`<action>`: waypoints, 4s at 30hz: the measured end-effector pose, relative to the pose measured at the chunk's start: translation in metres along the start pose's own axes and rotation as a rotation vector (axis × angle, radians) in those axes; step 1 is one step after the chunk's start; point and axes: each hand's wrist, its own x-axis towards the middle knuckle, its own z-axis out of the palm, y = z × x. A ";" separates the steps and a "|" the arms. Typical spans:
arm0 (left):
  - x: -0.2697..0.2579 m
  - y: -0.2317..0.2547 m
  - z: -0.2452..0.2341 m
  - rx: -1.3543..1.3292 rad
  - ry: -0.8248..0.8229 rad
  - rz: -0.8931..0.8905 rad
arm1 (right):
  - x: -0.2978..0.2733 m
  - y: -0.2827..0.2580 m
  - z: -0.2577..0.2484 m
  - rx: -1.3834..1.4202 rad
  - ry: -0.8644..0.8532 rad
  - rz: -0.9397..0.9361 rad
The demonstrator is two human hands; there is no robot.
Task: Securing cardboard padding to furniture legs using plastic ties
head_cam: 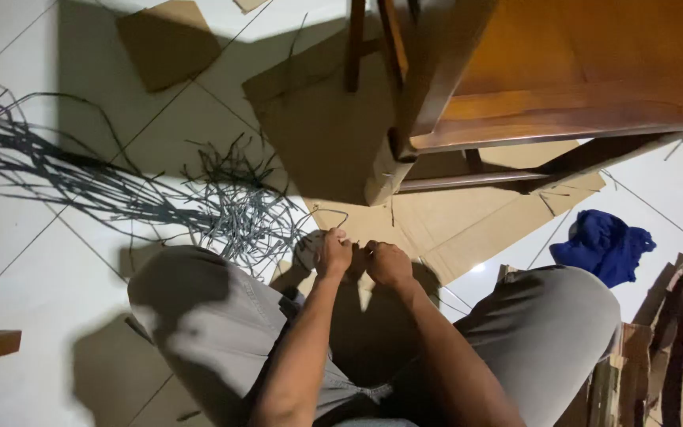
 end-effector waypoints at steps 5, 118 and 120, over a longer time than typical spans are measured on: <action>-0.025 0.001 -0.029 0.112 0.067 0.016 | 0.005 -0.009 0.008 -0.027 -0.026 0.009; 0.101 0.105 0.005 0.339 -0.284 0.557 | 0.038 0.050 -0.054 1.289 0.774 0.335; 0.168 0.069 0.051 0.365 -0.180 0.675 | 0.046 0.041 -0.066 1.214 0.866 0.328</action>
